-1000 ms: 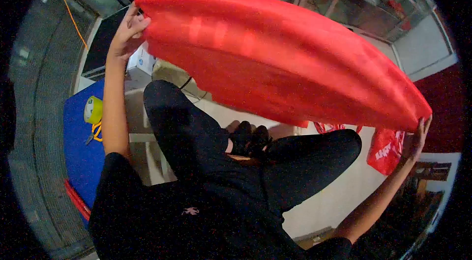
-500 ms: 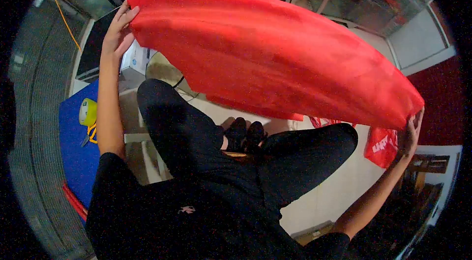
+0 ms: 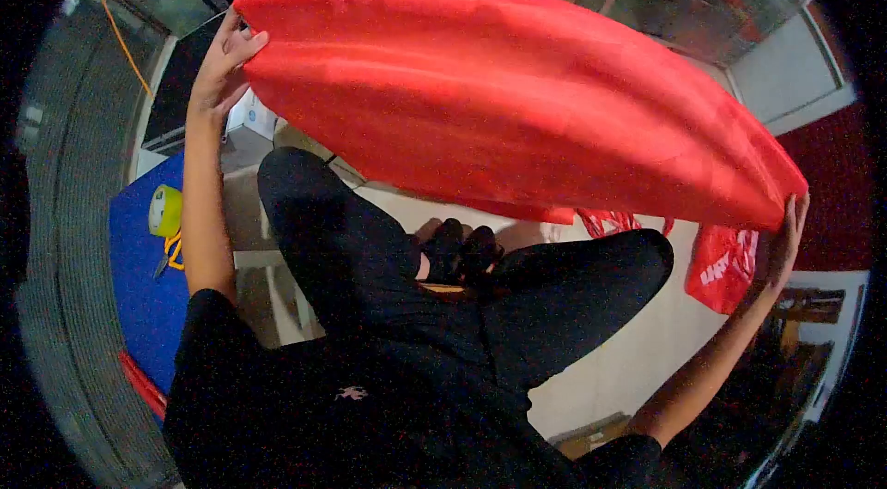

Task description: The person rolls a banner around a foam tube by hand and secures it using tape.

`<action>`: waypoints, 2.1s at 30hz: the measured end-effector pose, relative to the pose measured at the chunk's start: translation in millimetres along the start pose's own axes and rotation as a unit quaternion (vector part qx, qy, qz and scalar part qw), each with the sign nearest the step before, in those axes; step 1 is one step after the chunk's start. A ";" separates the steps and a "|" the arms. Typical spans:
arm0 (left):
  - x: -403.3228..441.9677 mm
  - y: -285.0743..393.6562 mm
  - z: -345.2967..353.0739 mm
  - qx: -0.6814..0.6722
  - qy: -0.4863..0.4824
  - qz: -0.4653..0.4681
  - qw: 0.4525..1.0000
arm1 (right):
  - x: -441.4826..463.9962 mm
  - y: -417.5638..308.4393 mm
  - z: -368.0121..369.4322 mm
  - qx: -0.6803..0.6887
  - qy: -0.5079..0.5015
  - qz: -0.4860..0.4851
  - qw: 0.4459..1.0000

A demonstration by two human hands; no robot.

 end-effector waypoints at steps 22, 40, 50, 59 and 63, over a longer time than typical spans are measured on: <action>-2.7 17.0 4.7 0.005 0.003 0.074 0.997 | -13.9 -2.7 17.4 0.401 0.233 0.282 0.840; -34.8 44.9 55.1 0.076 -0.092 0.023 0.993 | -54.2 23.8 -3.1 0.504 0.213 0.324 0.772; -33.0 51.2 14.3 0.047 -0.076 -0.012 0.996 | -31.6 -48.5 -44.6 0.416 0.208 0.258 0.847; 1.1 9.4 -32.3 -0.132 0.123 -0.026 0.983 | -23.9 -61.8 -5.0 0.431 0.168 0.261 0.847; 5.9 14.8 -15.0 -0.037 0.097 0.005 0.995 | -23.5 -76.3 10.9 0.380 0.154 0.260 0.874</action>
Point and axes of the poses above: each hand's wrist, its own x-axis towards the middle knuckle, its own z-axis out of the palm, y = z × x, the point moved 3 cm from there along x, towards the middle knuckle, and after that the axes turned 12 degrees about x, right-handed, at the moved point
